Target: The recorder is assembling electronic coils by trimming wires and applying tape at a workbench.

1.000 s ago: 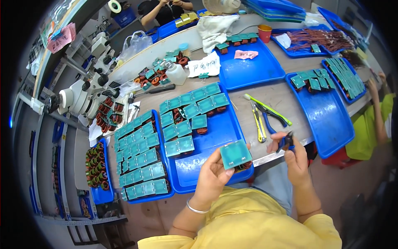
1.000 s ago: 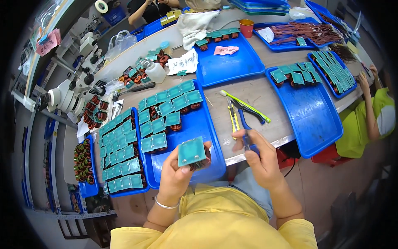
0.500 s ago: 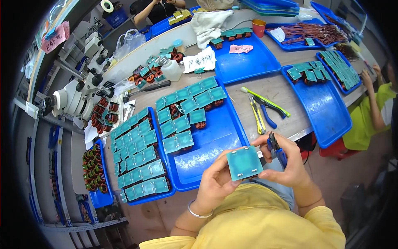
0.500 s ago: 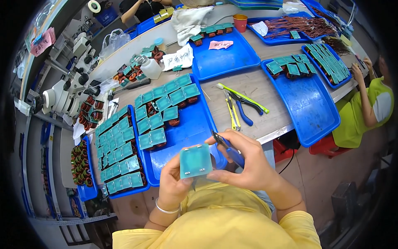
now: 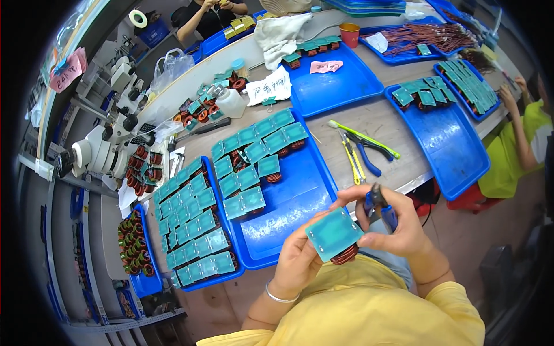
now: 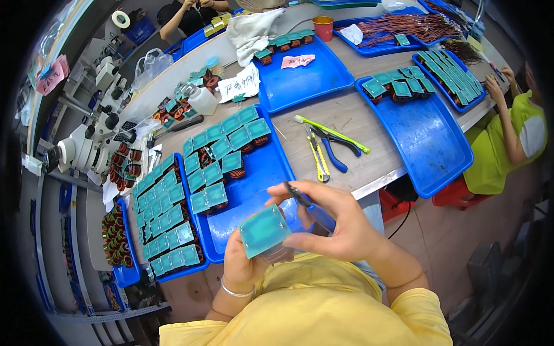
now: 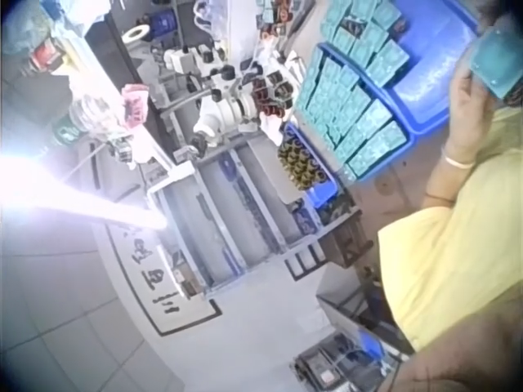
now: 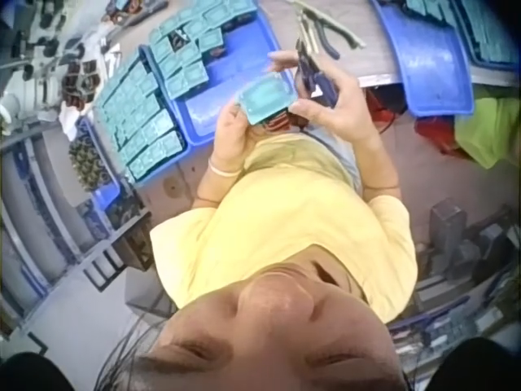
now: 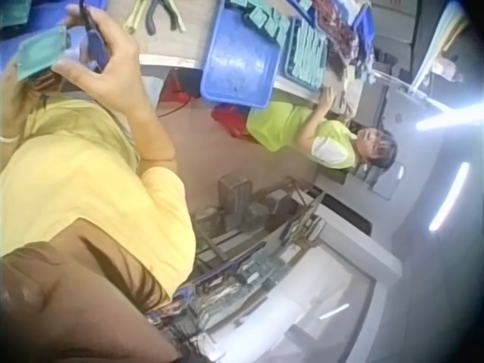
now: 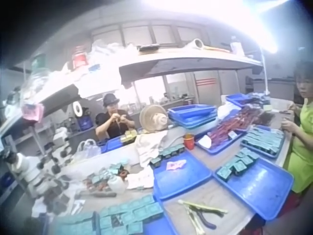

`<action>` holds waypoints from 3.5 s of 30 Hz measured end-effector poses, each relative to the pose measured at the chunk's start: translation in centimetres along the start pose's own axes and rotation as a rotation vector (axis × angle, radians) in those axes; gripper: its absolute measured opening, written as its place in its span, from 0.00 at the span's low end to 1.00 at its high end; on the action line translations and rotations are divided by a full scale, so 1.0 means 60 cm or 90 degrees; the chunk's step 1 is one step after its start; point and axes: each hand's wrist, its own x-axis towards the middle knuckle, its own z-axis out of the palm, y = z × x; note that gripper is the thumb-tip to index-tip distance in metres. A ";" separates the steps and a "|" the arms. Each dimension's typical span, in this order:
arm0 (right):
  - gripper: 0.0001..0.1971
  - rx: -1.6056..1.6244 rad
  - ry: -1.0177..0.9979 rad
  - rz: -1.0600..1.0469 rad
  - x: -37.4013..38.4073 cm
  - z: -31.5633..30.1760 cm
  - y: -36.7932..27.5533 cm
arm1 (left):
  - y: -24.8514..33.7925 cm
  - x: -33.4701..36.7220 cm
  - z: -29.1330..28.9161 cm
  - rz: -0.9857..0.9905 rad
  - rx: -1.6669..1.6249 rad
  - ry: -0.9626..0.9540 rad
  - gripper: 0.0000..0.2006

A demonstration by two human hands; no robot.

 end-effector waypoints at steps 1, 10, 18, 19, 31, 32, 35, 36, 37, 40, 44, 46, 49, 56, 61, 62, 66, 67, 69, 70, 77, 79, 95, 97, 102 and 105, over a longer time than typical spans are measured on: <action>0.29 0.010 0.017 -0.048 0.000 0.000 0.007 | -0.001 -0.001 0.000 -0.002 0.001 -0.002 0.23; 0.26 -0.239 0.095 -0.248 0.004 0.004 0.017 | 0.000 0.017 0.037 0.107 0.049 -0.027 0.29; 0.24 -0.253 0.066 -0.168 -0.002 0.003 0.022 | 0.002 0.021 0.031 0.034 0.022 0.090 0.30; 0.24 -0.254 0.052 -0.153 -0.004 -0.001 0.025 | 0.002 0.022 0.033 -0.002 0.069 0.105 0.34; 0.22 -0.521 -0.060 -0.128 -0.016 -0.034 0.002 | 0.010 0.026 0.034 0.053 0.254 0.185 0.40; 0.23 -0.596 -0.079 -0.161 -0.016 -0.031 -0.005 | 0.010 0.026 0.036 0.074 0.258 0.193 0.40; 0.24 -0.707 -0.105 -0.202 -0.017 -0.026 -0.020 | 0.010 0.024 0.035 0.119 0.309 0.202 0.40; 0.24 -0.740 -0.113 -0.209 -0.018 -0.025 -0.023 | 0.010 0.021 0.034 0.142 0.356 0.204 0.41; 0.24 -0.741 -0.113 -0.206 -0.019 -0.025 -0.025 | 0.011 0.019 0.035 0.140 0.354 0.204 0.41; 0.24 -0.767 -0.125 -0.249 -0.022 -0.025 -0.033 | 0.013 0.012 0.034 0.191 0.472 0.203 0.41; 0.24 -0.795 -0.151 -0.254 -0.028 -0.025 -0.044 | 0.021 0.006 0.034 0.239 0.572 0.152 0.40; 0.24 -0.801 -0.151 -0.261 -0.032 -0.026 -0.048 | 0.022 0.005 0.034 0.255 0.629 0.123 0.41; 0.24 -0.823 -0.152 -0.268 -0.035 -0.029 -0.050 | 0.024 0.008 0.030 0.292 0.702 0.096 0.41; 0.23 -0.828 -0.160 -0.273 -0.036 -0.031 -0.054 | 0.025 0.009 0.032 0.297 0.735 0.085 0.41; 0.23 -0.831 -0.168 -0.269 -0.035 -0.032 -0.054 | 0.027 0.013 0.041 0.336 0.728 0.103 0.35; 0.22 -0.840 -0.175 -0.266 -0.034 -0.032 -0.057 | 0.030 0.014 0.045 0.336 0.727 0.103 0.35; 0.22 -0.869 -0.193 -0.266 -0.031 -0.031 -0.056 | 0.040 0.018 0.052 0.371 0.809 0.088 0.34; 0.22 -0.870 -0.192 -0.266 -0.031 -0.032 -0.056 | 0.041 0.019 0.052 0.373 0.818 0.085 0.33; 0.22 -0.879 -0.206 -0.265 -0.030 -0.034 -0.052 | 0.042 0.020 0.051 0.358 0.822 0.083 0.33; 0.22 -0.879 -0.205 -0.265 -0.031 -0.036 -0.049 | 0.041 0.020 0.050 0.342 0.825 0.082 0.33; 0.24 -0.776 -0.178 -0.243 -0.023 -0.052 -0.030 | 0.023 0.011 0.048 0.170 0.633 0.123 0.37; 0.24 -0.776 -0.145 -0.236 -0.019 -0.052 -0.030 | 0.028 0.007 0.054 0.163 0.662 0.111 0.38; 0.24 -0.841 -0.108 -0.237 -0.028 -0.044 -0.051 | 0.029 0.012 0.059 0.326 0.820 0.001 0.33; 0.24 -0.845 -0.107 -0.234 -0.028 -0.042 -0.055 | 0.032 0.011 0.062 0.336 0.850 0.003 0.33; 0.24 -0.855 -0.131 -0.207 -0.029 -0.039 -0.061 | 0.033 0.012 0.063 0.357 0.867 -0.011 0.33; 0.23 -0.848 -0.141 -0.207 -0.028 -0.041 -0.059 | 0.037 0.018 0.063 0.363 0.868 -0.030 0.34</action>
